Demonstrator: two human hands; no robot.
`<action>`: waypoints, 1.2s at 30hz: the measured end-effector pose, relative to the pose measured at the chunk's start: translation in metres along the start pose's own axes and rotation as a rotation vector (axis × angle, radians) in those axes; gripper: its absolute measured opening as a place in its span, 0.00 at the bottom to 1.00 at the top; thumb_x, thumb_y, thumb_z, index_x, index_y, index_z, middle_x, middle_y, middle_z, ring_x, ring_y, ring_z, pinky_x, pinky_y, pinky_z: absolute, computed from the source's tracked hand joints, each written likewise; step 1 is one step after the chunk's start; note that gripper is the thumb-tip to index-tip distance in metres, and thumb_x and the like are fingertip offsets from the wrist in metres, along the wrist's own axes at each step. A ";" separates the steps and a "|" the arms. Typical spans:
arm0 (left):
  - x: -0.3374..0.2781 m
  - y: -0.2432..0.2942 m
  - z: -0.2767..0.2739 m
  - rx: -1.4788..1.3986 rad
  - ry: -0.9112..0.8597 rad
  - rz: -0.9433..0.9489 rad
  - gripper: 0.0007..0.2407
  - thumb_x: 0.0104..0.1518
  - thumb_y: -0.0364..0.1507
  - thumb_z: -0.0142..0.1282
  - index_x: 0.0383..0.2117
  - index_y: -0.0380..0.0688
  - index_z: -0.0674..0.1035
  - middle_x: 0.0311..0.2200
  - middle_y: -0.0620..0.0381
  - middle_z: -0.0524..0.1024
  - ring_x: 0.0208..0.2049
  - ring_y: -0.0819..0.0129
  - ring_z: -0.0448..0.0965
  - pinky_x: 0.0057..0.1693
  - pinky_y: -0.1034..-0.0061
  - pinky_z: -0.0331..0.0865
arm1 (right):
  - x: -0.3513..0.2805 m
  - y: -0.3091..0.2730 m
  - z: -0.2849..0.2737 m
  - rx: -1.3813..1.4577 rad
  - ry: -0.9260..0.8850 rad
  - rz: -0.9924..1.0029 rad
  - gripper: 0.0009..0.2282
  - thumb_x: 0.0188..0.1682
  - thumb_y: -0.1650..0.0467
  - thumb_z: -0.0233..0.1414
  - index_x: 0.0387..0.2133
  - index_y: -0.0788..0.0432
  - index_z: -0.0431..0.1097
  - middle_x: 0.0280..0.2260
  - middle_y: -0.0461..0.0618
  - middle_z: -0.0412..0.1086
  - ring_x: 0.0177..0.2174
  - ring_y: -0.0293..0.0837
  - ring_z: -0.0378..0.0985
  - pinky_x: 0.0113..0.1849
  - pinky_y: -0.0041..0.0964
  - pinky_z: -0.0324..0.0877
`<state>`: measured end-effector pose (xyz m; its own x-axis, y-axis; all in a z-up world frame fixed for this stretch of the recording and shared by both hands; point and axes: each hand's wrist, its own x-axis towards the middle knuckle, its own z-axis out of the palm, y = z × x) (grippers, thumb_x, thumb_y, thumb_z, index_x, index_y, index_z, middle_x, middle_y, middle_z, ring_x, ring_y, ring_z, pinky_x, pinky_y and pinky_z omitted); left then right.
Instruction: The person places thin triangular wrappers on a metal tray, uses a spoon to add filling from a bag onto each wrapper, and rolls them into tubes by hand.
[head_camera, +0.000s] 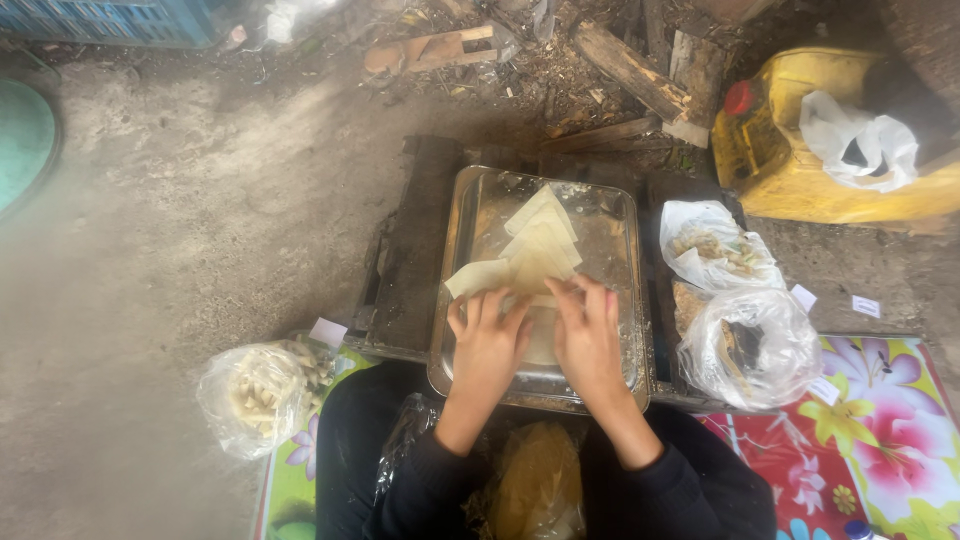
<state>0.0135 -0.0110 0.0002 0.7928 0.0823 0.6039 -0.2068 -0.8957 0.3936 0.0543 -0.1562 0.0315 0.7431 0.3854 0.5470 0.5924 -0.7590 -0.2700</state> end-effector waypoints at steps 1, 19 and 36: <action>0.001 0.001 0.001 0.019 -0.003 0.002 0.14 0.55 0.31 0.63 0.48 0.50 0.80 0.50 0.54 0.70 0.55 0.56 0.67 0.63 0.44 0.54 | 0.000 -0.001 -0.003 -0.023 0.018 0.024 0.22 0.41 0.85 0.52 0.50 0.59 0.74 0.51 0.60 0.62 0.49 0.56 0.65 0.50 0.47 0.68; 0.034 -0.016 0.003 -0.423 -0.001 -0.249 0.06 0.56 0.31 0.63 0.37 0.47 0.83 0.42 0.55 0.80 0.53 0.58 0.74 0.63 0.54 0.49 | -0.003 0.000 -0.002 -0.048 -0.011 0.065 0.22 0.43 0.71 0.63 0.53 0.54 0.71 0.49 0.57 0.64 0.51 0.57 0.65 0.53 0.52 0.63; -0.081 -0.147 -0.167 0.201 0.034 -1.033 0.11 0.56 0.42 0.61 0.37 0.54 0.86 0.39 0.59 0.84 0.44 0.59 0.80 0.60 0.41 0.48 | -0.011 0.015 -0.007 0.318 0.134 0.096 0.13 0.56 0.77 0.54 0.55 0.59 0.72 0.47 0.55 0.72 0.50 0.51 0.72 0.51 0.42 0.69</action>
<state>-0.1160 0.1870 0.0096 0.5123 0.8567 0.0605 0.6620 -0.4388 0.6077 0.0533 -0.1754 0.0266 0.7653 0.2316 0.6006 0.6045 -0.5792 -0.5469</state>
